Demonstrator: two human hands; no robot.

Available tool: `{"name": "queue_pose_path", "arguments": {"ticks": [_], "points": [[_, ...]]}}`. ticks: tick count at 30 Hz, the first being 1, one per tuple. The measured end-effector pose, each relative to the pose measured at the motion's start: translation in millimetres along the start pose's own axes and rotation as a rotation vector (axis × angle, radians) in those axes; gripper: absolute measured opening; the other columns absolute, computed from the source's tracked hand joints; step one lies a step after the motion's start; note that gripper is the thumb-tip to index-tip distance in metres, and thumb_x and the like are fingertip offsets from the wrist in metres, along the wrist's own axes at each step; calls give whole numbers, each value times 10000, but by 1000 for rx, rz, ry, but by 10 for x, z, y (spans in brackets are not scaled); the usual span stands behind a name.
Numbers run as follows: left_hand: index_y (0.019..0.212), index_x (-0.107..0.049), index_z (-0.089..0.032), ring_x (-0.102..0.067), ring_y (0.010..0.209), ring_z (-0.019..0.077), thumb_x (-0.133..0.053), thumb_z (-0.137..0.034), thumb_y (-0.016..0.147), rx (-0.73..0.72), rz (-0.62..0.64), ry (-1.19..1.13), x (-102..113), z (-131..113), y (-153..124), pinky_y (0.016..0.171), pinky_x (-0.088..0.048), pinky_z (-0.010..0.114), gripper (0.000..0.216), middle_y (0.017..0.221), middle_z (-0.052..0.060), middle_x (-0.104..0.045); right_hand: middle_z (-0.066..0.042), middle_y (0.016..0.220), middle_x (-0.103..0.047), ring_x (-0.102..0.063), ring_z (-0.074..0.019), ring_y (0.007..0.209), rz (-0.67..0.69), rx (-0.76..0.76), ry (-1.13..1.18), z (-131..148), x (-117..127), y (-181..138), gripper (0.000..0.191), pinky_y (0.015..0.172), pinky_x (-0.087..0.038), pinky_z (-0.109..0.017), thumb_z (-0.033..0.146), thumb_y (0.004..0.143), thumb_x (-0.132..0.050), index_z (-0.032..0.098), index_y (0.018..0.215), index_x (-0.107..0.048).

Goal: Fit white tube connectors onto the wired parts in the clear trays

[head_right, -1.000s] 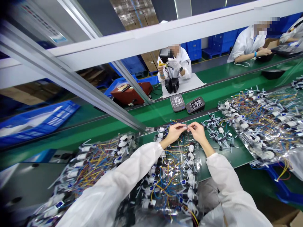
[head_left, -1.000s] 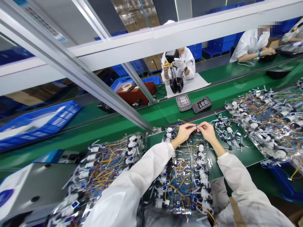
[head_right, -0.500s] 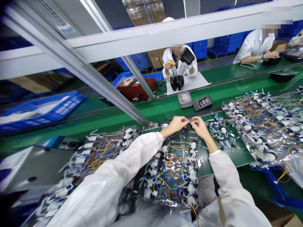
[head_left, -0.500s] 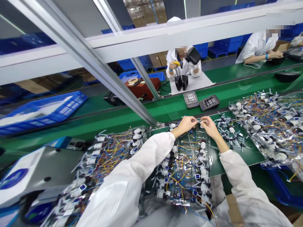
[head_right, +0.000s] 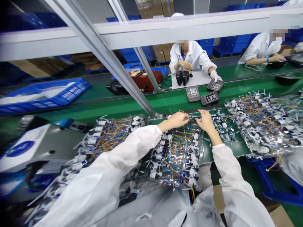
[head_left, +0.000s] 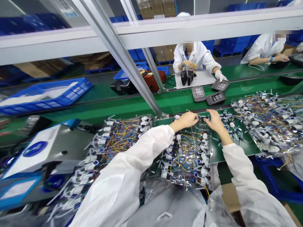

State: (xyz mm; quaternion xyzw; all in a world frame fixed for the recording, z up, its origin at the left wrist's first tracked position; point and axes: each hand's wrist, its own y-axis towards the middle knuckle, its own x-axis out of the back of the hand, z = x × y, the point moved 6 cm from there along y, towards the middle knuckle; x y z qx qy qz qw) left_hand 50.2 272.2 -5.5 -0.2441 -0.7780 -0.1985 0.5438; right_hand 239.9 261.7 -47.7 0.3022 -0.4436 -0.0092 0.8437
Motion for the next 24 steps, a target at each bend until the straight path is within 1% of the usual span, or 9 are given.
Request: {"name": "queue_pose_path", "arguments": {"ticks": [2,4,6,9,13,16,18,22,24], "points": [[985,-766,-191,-727,867,220,-561,-293,949,-157,57,9,-56,-184,-112,828,-536,307,232,942,87,-782,-128,1160,-680,-630,-281,1063,60,10,96,94,165,-247,334,977,-516,-447,190,939,-581,189,1267,-642],[958,-763,-197,-721,866,208,-575,-246,922,-272,123,3,-153,-327,-198,811,-529,290,197,956,75,-781,-85,1098,-694,-634,-247,1025,236,96,164,275,188,-513,328,961,-523,-418,83,912,-516,220,1149,-698],[940,-761,-191,-716,861,212,-573,-236,920,-288,132,-2,-216,-394,-224,797,-524,292,194,964,82,-779,-73,1151,-696,-606,-252,1082,380,190,142,465,126,-731,375,996,-508,-434,36,870,-525,241,1112,-725],[928,-766,-176,-712,848,223,-535,-265,965,-235,77,-57,-189,-431,-212,811,-517,308,250,945,105,-776,-86,1156,-698,-579,-281,1084,423,219,50,617,24,-853,323,987,-501,-470,84,888,-593,261,1113,-742],[975,-766,-169,-705,847,213,-505,-369,1018,-230,76,-255,-42,-520,-326,827,-507,301,332,955,101,-776,-99,1157,-701,-598,-294,1070,304,166,158,653,131,-790,240,991,-501,-498,217,955,-617,269,1170,-713],[1127,-737,-175,-708,882,212,-507,-477,1025,-194,142,-439,9,-579,-468,834,-516,305,394,1011,89,-776,-87,1098,-702,-640,-259,967,125,3,351,593,370,-715,199,912,-544,-451,313,968,-637,251,1152,-682],[1277,-680,-186,-712,988,225,-536,-507,1011,-167,119,-567,46,-602,-517,886,-527,320,441,1129,102,-763,-70,1035,-704,-649,-218,864,17,-126,522,570,508,-677,183,808,-564,-387,351,953,-664,237,1095,-673],[1436,-586,-190,-605,1296,291,-783,-495,845,-202,-94,-654,185,-618,-487,1072,-479,385,693,1422,172,-626,-58,1016,-724,-650,-167,792,-201,-261,883,671,765,-558,230,651,-553,-286,373,845,-786,216,931,-641],[1398,-623,-187,-633,1253,284,-841,-450,790,-266,-16,-696,166,-660,-438,1059,-489,385,698,1357,163,-668,-57,1005,-730,-652,-150,754,-320,-285,999,749,932,-474,251,587,-538,-258,373,822,-806,208,881,-626]]}}
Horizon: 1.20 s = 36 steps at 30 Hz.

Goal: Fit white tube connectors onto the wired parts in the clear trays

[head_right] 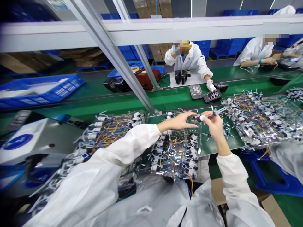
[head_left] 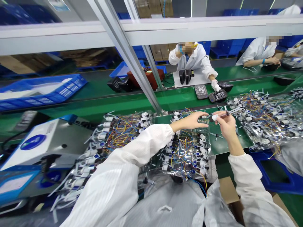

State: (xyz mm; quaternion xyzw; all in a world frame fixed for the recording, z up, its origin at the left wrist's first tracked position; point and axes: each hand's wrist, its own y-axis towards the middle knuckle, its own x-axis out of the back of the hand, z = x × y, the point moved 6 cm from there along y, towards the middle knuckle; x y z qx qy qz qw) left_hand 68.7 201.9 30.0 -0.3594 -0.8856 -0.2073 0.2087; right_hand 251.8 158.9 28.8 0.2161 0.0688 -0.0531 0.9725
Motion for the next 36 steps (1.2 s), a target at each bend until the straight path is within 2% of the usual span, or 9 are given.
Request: {"name": "queue_pose_path", "arguments": {"ticks": [3,9,13,15,17,21,25,28,36], "points": [[1195,-733,-155,-712,954,218,-777,-424,853,40,174,-103,-59,21,69,875,-536,336,438,1051,106,-764,-72,988,-733,-669,-146,724,-168,64,94,315,60,118,252,561,-555,-264,406,874,-762,190,900,-635],[953,-749,-133,-621,750,146,-728,-453,889,2,-31,-99,192,-175,159,711,-476,280,328,847,49,-701,-118,945,-728,-686,-154,652,-431,177,151,754,335,232,315,535,-585,-297,449,940,-693,140,909,-639],[1188,-690,-148,-558,607,107,-732,-463,890,53,8,-236,297,-280,114,596,-435,254,436,798,20,-661,-116,904,-722,-702,-180,627,-568,283,216,915,557,185,167,510,-576,-304,296,952,-647,135,917,-618],[1347,-619,-175,-558,590,105,-750,-453,878,85,30,-240,399,-282,65,579,-424,250,560,826,21,-679,-58,862,-694,-668,-143,582,-636,291,240,920,710,183,27,521,-571,-284,164,926,-626,159,917,-601],[1394,-603,-184,-569,591,113,-752,-456,874,112,70,-177,507,-230,7,593,-426,257,605,809,19,-690,-8,798,-651,-618,-97,545,-730,262,284,858,905,193,129,533,-548,-236,54,905,-575,179,876,-578],[1246,-717,-169,-616,660,142,-734,-441,875,105,148,-24,591,32,-96,650,-449,270,460,802,27,-706,-3,744,-622,-568,-78,546,-908,251,355,685,1267,184,214,525,-484,-183,24,946,-486,203,853,-557],[1046,-767,-169,-673,884,185,-732,-327,855,12,138,125,488,329,-141,800,-488,285,250,997,76,-750,-31,743,-609,-541,-102,545,-908,289,333,586,1406,155,254,492,-441,-218,166,1024,-428,197,824,-581],[946,-753,-159,-665,860,185,-686,-322,890,27,106,173,450,479,-149,827,-491,294,185,950,74,-747,-29,757,-573,-541,-110,573,-910,277,290,525,1476,105,326,528,-453,-251,244,1048,-426,186,778,-600],[1018,-759,-179,-669,818,170,-756,-366,851,33,154,120,354,545,-190,752,-489,266,251,957,66,-753,-35,785,-559,-562,-109,607,-947,337,352,468,1745,-38,316,534,-443,-255,221,1029,-476,169,762,-638]]}}
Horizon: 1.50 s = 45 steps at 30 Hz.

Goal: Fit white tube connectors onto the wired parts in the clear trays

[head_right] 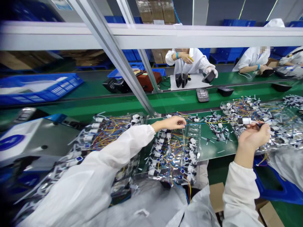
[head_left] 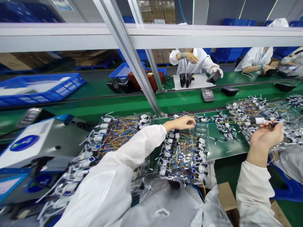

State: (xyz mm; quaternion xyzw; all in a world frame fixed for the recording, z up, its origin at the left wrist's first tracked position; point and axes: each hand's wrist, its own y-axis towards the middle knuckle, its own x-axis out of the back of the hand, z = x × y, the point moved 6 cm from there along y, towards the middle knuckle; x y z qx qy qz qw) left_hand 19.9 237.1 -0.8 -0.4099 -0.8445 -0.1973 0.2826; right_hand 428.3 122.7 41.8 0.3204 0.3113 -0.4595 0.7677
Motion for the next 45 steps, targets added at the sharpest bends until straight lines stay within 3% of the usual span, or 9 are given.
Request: {"name": "queue_pose_path", "arguments": {"ticks": [5,10,14,18,21,24,30,35,45], "points": [[921,-802,-180,-704,879,189,-830,-403,786,-1,-137,-78,20,22,-9,836,-516,289,262,947,79,-778,-24,781,-570,-584,-120,611,-1,41,-96,68,74,19,276,566,-492,-281,236,1011,-541,190,753,-627],[998,-719,-148,-702,742,151,-891,-420,716,61,-617,-530,588,145,-52,774,-568,303,428,868,53,-752,27,710,-624,-612,-130,569,67,94,-180,-109,133,-36,82,562,-509,-264,166,909,-657,230,875,-619],[983,-662,-186,-659,695,92,-888,-453,733,-57,-947,-810,1071,106,-129,718,-568,244,430,839,3,-707,20,721,-663,-642,-140,589,182,-126,-305,-761,123,-348,252,542,-522,-255,346,797,-794,194,921,-636],[1034,-644,-217,-716,929,120,-800,-450,855,-163,-1052,-937,1277,-30,-129,902,-586,289,333,922,-3,-707,-23,786,-710,-615,-138,601,390,-313,-545,-1564,75,-908,376,517,-481,-248,477,732,-826,172,896,-678],[1036,-633,-207,-732,986,142,-843,-411,824,-153,-1034,-985,1203,-61,-28,982,-575,333,362,910,-11,-712,-59,825,-730,-607,-155,621,602,-363,-679,-1992,87,-1232,386,567,-510,-291,518,731,-813,172,867,-712],[951,-634,-177,-724,805,118,-933,-344,708,-57,-963,-977,965,-1,139,811,-594,274,421,835,-24,-697,-79,885,-743,-649,-186,670,661,-402,-693,-2175,203,-1303,391,642,-554,-340,509,703,-836,180,875,-713],[863,-627,-137,-747,831,176,-947,-337,648,109,-702,-814,305,148,501,631,-524,232,434,1038,106,-778,-83,964,-741,-699,-225,843,650,-339,-638,-2175,256,-1139,301,750,-573,-364,473,806,-771,195,896,-699],[1074,-757,-93,-701,686,163,-892,-378,732,255,-453,-623,-160,369,625,618,-529,264,465,844,101,-787,-46,941,-714,-723,-218,917,651,-307,-511,-2120,60,-1156,266,934,-569,-405,389,825,-787,223,988,-658],[1118,-803,-130,-743,1020,242,-868,-343,779,169,-446,-450,-331,681,621,967,-575,384,406,1147,147,-787,-35,911,-686,-638,-165,739,920,-418,-420,-2176,-361,-1512,171,662,-537,-314,374,860,-780,240,966,-774]]}}
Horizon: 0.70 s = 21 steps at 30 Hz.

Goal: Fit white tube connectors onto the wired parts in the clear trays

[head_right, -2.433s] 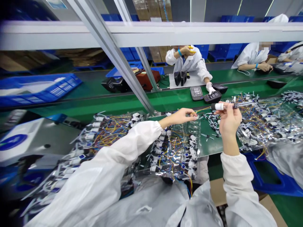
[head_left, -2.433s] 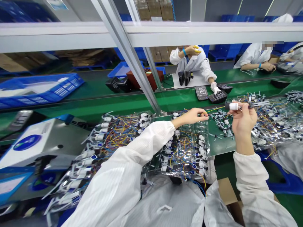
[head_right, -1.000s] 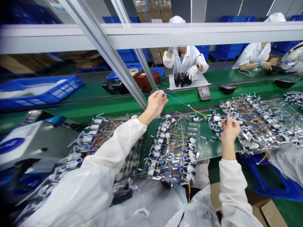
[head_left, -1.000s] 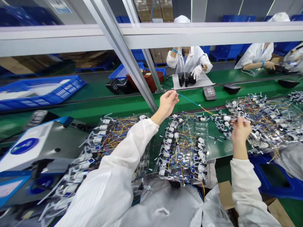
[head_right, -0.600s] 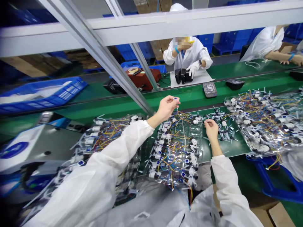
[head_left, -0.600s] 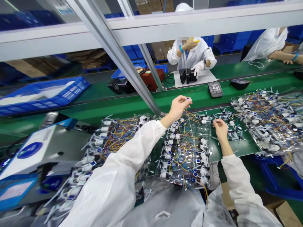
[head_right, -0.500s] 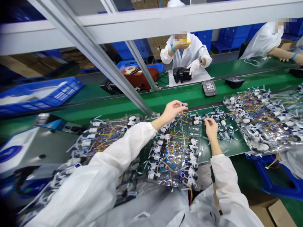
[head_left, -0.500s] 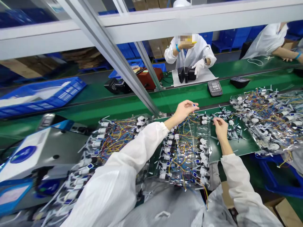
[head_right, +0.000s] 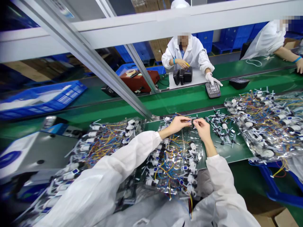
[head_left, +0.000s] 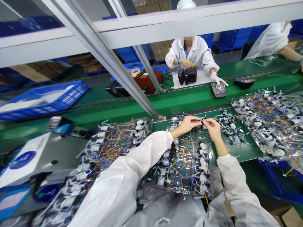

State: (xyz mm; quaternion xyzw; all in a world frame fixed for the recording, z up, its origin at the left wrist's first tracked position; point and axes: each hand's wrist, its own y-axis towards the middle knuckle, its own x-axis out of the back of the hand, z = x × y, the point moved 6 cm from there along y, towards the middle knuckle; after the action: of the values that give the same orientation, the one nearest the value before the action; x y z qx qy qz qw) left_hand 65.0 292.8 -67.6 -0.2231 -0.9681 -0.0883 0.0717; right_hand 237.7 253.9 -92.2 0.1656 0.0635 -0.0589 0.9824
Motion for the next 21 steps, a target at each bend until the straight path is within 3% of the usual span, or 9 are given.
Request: {"name": "queue_pose_path", "arguments": {"ticks": [3,6,13,21], "points": [[1119,-807,-147,-733,1077,255,-834,-350,824,-43,22,52,-2,-36,-2,1003,-558,397,359,1162,142,-784,-56,965,-714,-665,-203,878,11,39,-35,30,-44,-17,141,750,-546,-336,373,864,-776,233,882,-777],[1132,-803,-147,-738,1068,260,-830,-353,830,-24,36,48,-16,-37,-11,997,-560,399,366,1151,143,-788,-49,930,-735,-669,-205,864,-10,9,-14,0,-51,-32,142,782,-541,-345,367,840,-800,233,876,-772],[1091,-811,-141,-741,1020,247,-851,-342,807,-19,15,55,-24,-22,-15,957,-561,378,350,1101,142,-797,-18,832,-701,-647,-174,786,-119,-60,129,-143,-47,-60,198,752,-519,-319,342,757,-875,224,836,-736],[1083,-815,-155,-730,978,229,-834,-359,826,-67,5,99,-45,-92,-35,908,-555,343,329,1066,131,-795,17,765,-653,-573,-119,645,-155,-156,281,-176,-74,-79,305,623,-455,-267,344,698,-916,212,796,-659]]}}
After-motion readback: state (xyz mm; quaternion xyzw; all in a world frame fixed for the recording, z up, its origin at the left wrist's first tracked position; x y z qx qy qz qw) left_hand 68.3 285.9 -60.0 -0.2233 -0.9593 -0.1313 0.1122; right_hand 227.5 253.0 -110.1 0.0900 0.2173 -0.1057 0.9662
